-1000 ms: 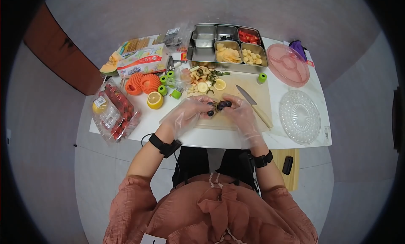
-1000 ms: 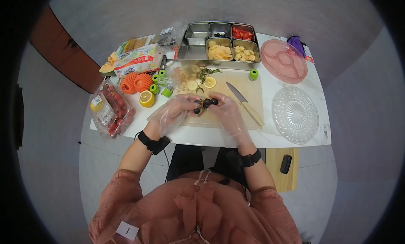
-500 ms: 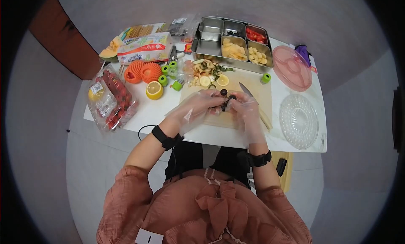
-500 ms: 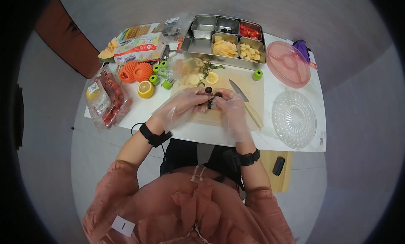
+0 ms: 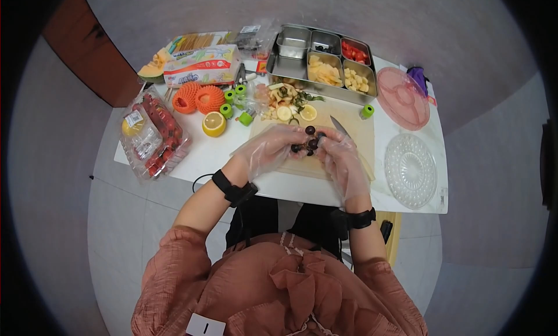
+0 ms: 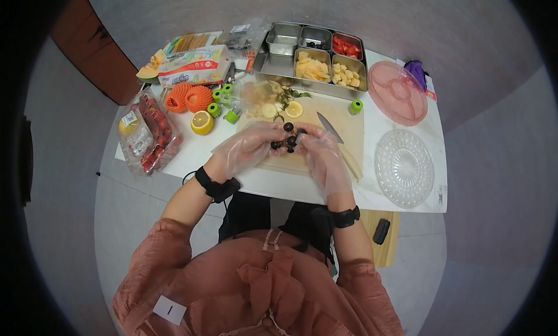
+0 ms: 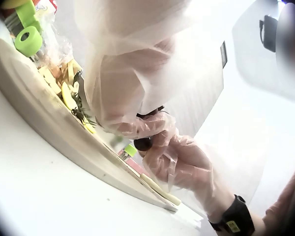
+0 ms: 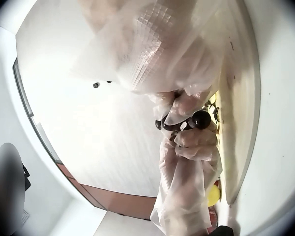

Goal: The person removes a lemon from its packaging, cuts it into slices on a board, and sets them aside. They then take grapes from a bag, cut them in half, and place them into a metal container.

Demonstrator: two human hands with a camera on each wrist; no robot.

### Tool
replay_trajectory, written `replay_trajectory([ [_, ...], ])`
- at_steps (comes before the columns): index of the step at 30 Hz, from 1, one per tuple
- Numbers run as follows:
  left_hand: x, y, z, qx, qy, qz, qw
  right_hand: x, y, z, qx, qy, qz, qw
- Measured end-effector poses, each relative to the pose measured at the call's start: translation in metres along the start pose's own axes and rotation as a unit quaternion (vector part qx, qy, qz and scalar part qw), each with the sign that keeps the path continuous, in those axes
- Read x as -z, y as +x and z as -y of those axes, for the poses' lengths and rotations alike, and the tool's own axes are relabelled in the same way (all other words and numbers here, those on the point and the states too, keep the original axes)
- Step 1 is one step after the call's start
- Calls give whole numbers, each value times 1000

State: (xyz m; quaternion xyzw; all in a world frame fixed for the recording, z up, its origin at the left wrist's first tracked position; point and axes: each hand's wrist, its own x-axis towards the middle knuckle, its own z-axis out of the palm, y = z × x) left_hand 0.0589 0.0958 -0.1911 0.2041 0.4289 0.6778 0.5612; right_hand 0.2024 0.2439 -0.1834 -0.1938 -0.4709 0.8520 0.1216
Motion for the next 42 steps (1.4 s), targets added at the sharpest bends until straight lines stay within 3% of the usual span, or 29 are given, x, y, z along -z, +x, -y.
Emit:
replay_trajectory([
  [6, 2, 1, 1, -12, -50, -20, 998, -7, 0, 4, -16, -8, -22, 1000],
  [9, 8, 6, 8, -8, -65, -22, 998, -1, 10, -11, 40, 0, -9, 999],
  [12, 12, 9, 13, -2, -79, -25, 997, 2, 15, -16, 50, -100, -56, 992],
  [14, 13, 9, 13, -4, -79, -25, 997, 2, 16, -16, 105, -176, -79, 976],
  [18, 6, 3, 7, 5, -134, -55, 990, 0, 14, -10, 116, -188, -126, 967],
  [20, 4, 2, 6, 6, -156, -67, 986, 9, 18, -12, 153, -304, -117, 933],
  [23, 7, 2, 8, 2, -184, -86, 979, 12, 19, -13, 154, -337, -124, 921],
  [27, 15, 5, 11, 12, -200, -50, 978, 19, 23, -19, 145, -396, -134, 897],
  [29, 17, 7, 12, 22, -198, -39, 979, 36, 33, -33, 187, -480, -113, 849],
  [33, 14, 6, 14, 33, -212, -56, 975, 21, 20, -20, 178, -462, -117, 861],
  [35, 14, 5, 14, 30, -213, -61, 975, 13, 14, -12, 92, -438, -130, 885],
  [36, 15, 6, 15, 28, -212, -50, 976, 17, 16, -16, 92, -438, -130, 885],
  [38, 17, 7, 17, 26, -211, -39, 976, 31, 21, -27, 307, -539, -110, 777],
  [42, 18, 6, 19, 22, -205, -31, 978, 21, 20, -31, 313, -492, -97, 807],
])
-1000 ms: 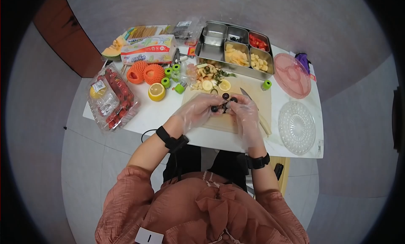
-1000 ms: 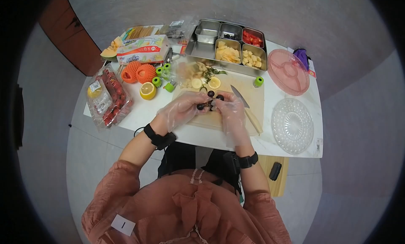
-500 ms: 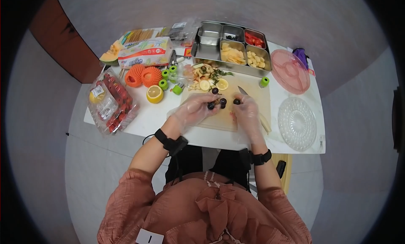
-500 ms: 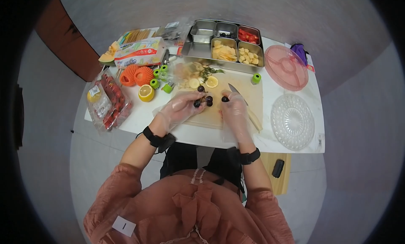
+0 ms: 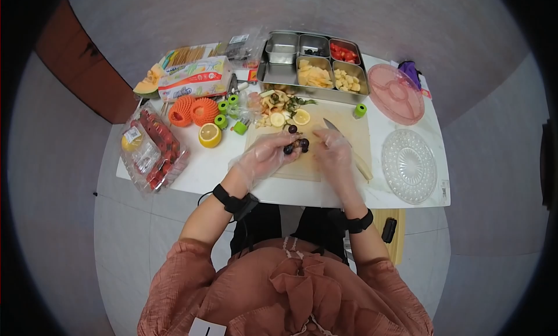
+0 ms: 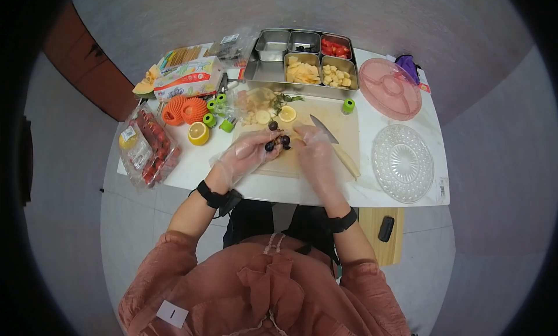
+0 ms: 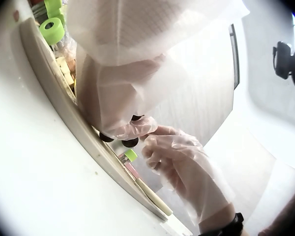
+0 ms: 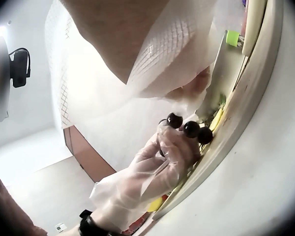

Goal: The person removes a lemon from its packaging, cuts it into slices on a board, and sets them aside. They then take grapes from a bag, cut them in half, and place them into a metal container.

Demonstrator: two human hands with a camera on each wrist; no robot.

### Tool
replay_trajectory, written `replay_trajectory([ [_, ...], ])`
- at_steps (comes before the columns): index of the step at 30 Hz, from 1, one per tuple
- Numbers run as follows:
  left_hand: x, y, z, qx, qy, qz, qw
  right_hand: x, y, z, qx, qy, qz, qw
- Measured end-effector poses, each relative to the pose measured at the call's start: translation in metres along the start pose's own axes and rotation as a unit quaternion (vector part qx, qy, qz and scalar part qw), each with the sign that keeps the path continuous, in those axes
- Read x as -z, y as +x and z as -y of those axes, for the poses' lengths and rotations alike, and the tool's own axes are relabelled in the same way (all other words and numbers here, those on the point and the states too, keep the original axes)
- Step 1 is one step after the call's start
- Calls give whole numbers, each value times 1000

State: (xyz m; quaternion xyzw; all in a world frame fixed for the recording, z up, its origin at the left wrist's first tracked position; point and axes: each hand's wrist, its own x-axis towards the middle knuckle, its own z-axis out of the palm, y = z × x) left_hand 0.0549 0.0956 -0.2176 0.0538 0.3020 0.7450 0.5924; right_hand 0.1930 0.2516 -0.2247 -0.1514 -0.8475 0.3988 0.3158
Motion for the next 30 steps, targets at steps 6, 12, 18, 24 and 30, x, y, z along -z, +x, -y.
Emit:
replay_trajectory([
  [6, 5, 2, 1, -3, 30, 12, 999, -2, 2, 37, -43, 135, 73, 987],
  [12, -4, -5, 0, -10, 65, 2, 998, 6, 6, 54, -107, 106, 128, 980],
  [18, -7, -6, 0, -5, 78, 19, 997, 0, 1, 35, -157, 171, 94, 968],
  [24, -12, -7, 0, -11, 84, 21, 996, -6, -3, 17, -180, 245, 102, 947],
  [30, -15, -5, 1, -21, 75, -7, 997, -10, -6, 14, -191, 359, 101, 908],
])
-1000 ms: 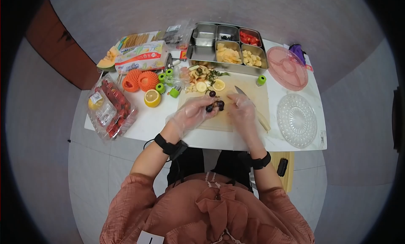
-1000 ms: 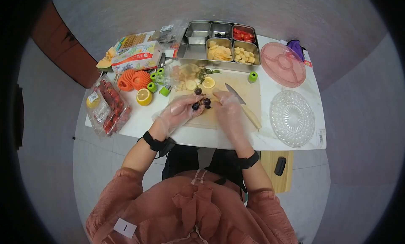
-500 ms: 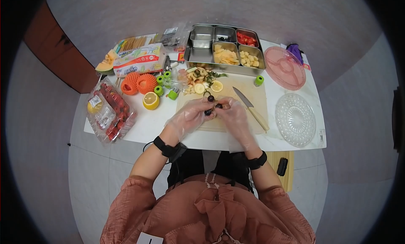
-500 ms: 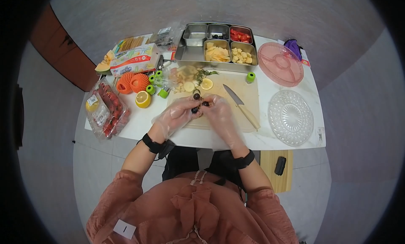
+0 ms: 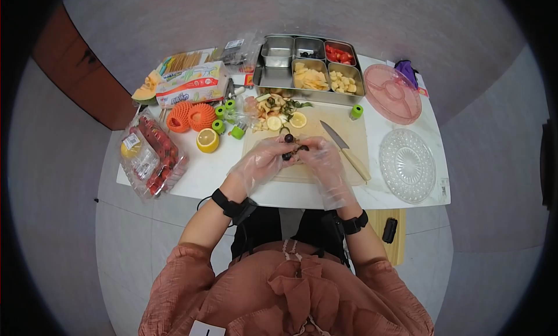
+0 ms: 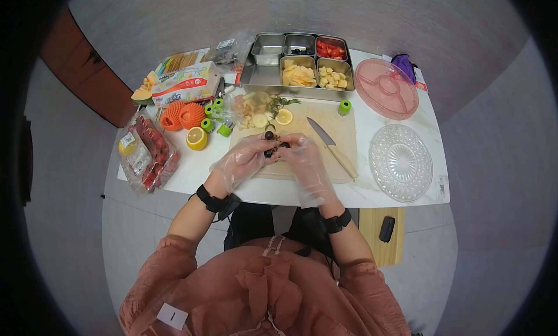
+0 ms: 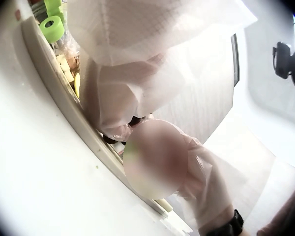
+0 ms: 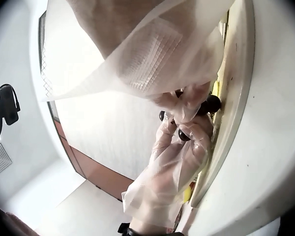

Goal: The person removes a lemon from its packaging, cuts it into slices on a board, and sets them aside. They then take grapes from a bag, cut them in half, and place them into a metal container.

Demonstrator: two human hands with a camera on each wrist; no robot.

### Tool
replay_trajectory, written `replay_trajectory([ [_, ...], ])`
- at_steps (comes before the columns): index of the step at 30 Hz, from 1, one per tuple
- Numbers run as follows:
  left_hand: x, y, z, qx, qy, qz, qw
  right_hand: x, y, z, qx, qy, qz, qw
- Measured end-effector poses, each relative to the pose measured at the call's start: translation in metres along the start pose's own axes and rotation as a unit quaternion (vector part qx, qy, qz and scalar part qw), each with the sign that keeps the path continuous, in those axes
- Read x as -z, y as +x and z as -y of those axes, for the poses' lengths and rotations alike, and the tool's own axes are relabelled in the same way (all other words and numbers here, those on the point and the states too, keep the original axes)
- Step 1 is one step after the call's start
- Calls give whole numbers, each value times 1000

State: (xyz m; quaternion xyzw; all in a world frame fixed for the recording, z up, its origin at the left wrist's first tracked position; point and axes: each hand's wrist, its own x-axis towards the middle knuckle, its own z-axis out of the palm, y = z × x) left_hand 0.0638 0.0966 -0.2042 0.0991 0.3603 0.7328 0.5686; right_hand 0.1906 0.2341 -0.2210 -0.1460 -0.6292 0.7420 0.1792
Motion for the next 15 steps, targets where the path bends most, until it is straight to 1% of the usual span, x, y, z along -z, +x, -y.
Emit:
replay_trajectory([
  [2, -1, 0, 0, -1, 0, 5, 1000, -2, 0, -3, 20, 96, 5, 995],
  [3, -6, -2, -1, -8, 3, -9, 1000, -1, 1, -3, 19, 96, 6, 995],
  [4, -8, -3, -1, -15, 6, -24, 1000, 3, 3, -3, 7, 4, -15, 1000],
  [5, -4, -1, -1, -15, 6, -25, 1000, 4, 4, -3, -5, -89, -35, 995],
  [6, 0, 2, -1, -11, 5, -9, 1000, 2, 5, 0, -5, -89, -34, 995],
  [7, 3, 3, -1, -7, 4, 6, 1000, -1, 4, 4, -23, -52, -74, 996],
  [8, 6, 4, 1, -7, 3, 5, 1000, -3, 3, 9, -41, -14, -114, 992],
  [9, 4, 1, 0, -21, -26, -1, 999, -4, 3, 18, -43, -13, -115, 992],
  [10, 2, -1, 0, -34, -56, -7, 998, -4, 2, 28, -67, -10, -146, 987],
  [11, 3, -2, -1, -32, -57, -8, 998, -3, 2, 33, -91, -7, -177, 980],
  [12, 4, -2, -4, -29, -73, -6, 997, 1, 1, 32, -92, -6, -177, 980],
  [14, 6, -1, -5, -26, -90, -4, 996, 10, 1, 26, -35, -97, -165, 981],
  [15, 9, 0, -4, -28, -102, -7, 994, 16, 3, 19, -36, -97, -165, 981],
])
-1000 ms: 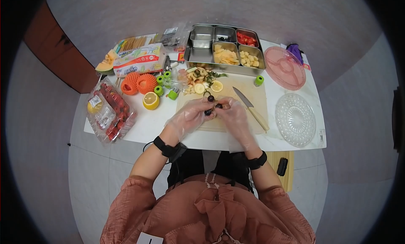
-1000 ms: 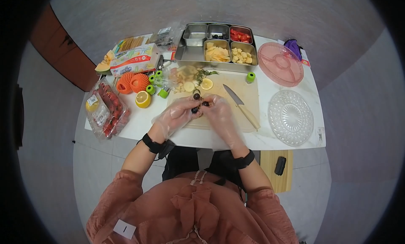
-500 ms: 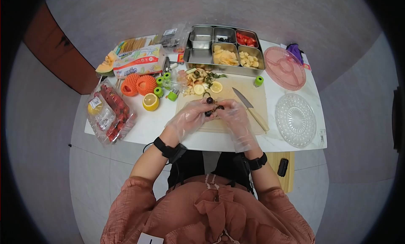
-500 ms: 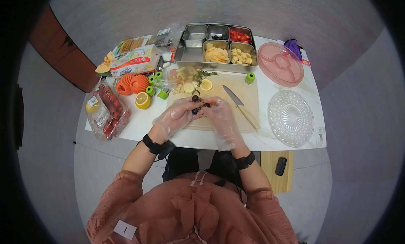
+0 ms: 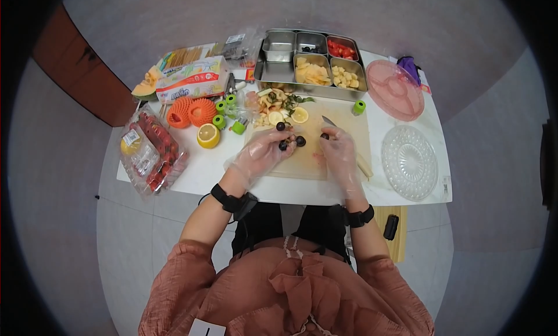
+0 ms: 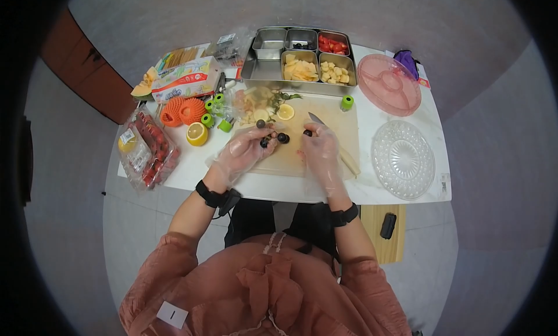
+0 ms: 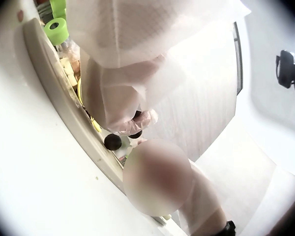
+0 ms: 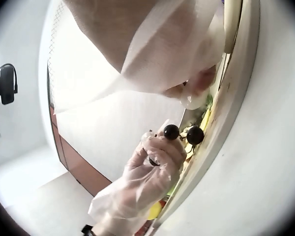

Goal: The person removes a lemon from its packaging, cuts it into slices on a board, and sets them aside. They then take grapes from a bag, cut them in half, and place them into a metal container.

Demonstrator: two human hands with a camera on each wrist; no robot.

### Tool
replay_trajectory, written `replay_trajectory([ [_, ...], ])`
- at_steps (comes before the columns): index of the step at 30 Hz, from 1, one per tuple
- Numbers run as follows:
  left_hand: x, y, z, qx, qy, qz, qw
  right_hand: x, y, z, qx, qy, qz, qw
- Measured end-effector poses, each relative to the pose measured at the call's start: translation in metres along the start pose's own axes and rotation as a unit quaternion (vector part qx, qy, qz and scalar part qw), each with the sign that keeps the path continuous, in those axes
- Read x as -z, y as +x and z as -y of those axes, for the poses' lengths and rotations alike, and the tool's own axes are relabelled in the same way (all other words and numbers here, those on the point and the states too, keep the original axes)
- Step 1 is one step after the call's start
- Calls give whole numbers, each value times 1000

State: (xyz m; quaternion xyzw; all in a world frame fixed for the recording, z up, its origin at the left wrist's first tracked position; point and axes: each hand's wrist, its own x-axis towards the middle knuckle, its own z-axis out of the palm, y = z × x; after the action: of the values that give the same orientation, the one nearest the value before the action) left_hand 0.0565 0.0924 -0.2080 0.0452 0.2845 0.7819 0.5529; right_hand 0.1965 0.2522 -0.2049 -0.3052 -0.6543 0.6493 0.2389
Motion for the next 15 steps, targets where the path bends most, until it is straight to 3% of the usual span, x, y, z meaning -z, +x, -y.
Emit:
replay_trajectory([
  [2, 0, 1, 0, -2, -12, -4, 1000, 4, 8, -15, 127, -181, -1, 975],
  [6, 1, 3, 0, 25, -24, 8, 999, -3, 3, -14, 63, -136, 13, 989],
  [9, 5, 6, 3, 32, -36, 8, 999, 1, 10, -31, 127, -163, 6, 978],
  [11, 6, 6, 3, 28, -39, 7, 999, 0, 11, -31, 253, -270, -62, 927],
  [15, 4, 5, 3, 31, -47, 24, 998, -2, 2, -19, 335, -292, -76, 892],
])
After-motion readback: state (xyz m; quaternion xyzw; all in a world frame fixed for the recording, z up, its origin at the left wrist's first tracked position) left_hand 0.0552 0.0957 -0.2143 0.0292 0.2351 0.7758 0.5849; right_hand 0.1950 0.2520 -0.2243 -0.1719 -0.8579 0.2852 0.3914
